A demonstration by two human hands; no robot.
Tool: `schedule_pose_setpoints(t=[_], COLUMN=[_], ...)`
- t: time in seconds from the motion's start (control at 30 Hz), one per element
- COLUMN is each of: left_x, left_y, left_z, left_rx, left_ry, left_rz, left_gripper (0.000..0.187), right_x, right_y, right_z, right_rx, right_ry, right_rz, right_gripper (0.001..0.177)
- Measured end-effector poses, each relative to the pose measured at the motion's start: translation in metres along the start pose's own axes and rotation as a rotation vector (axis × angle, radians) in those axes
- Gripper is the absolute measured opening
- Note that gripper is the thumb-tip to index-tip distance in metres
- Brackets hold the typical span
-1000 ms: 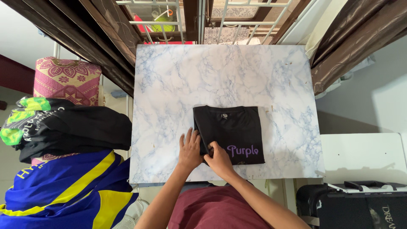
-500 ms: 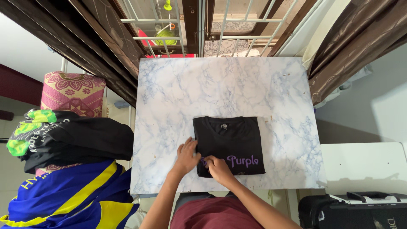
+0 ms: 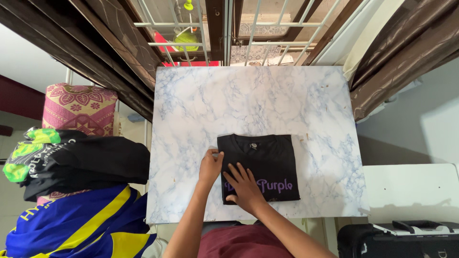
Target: The person folds a black shirt on a marble-topped table and places it into an open suitcase.
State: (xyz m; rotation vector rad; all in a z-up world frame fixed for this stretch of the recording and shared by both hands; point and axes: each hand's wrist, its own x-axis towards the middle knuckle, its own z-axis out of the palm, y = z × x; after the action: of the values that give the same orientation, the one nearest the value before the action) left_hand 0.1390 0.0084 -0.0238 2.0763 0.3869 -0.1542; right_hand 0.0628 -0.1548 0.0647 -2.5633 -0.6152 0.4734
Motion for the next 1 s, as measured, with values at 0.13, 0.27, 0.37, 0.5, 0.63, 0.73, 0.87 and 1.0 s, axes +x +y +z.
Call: schedule_pose_setpoints(t=[0.13,0.27,0.37,0.5,0.63,0.73,0.87,1.0], left_x=[0.009,0.010,-0.004,-0.051,-0.102,-0.120,-0.126,-0.125], left_y=[-0.007,0.001,0.021,0.045,0.048,0.045,0.040,0.038], left_z=[0.004,0.004,-0.006,-0.008,0.011,0.032,0.047,0.049], left_rx=[0.056,0.092,0.069,0.119,0.205,0.383,0.366,0.436], left_ry=[0.018,0.028,0.070,0.247,0.238,0.135,0.118,0.111], left_rz=[0.000,-0.006,-0.045,0.088,0.438,0.494,0.436,0.438], left_gripper=[0.029,0.025,0.029,0.033,0.037,0.047,0.060,0.066], right_x=[0.004,-0.001,-0.001,0.001,-0.017,-0.036,-0.052,-0.068], right_y=[0.000,-0.001,-0.002,0.011,0.042,0.064,0.090,0.120], right_z=[0.010,0.016,0.017,0.020,0.024,0.014,0.003,-0.006], right_rx=[-0.077,-0.150,-0.162,-0.010,0.046,-0.062,-0.169,-0.175], right_ry=[-0.118,-0.027,-0.029,-0.051,0.229,0.322,0.299,0.244], right_rz=[-0.008,-0.062,-0.053,-0.049,-0.058,-0.015,-0.020,-0.006], right_gripper=[0.100,0.101,0.100,0.092,0.061,0.059,0.069,0.069])
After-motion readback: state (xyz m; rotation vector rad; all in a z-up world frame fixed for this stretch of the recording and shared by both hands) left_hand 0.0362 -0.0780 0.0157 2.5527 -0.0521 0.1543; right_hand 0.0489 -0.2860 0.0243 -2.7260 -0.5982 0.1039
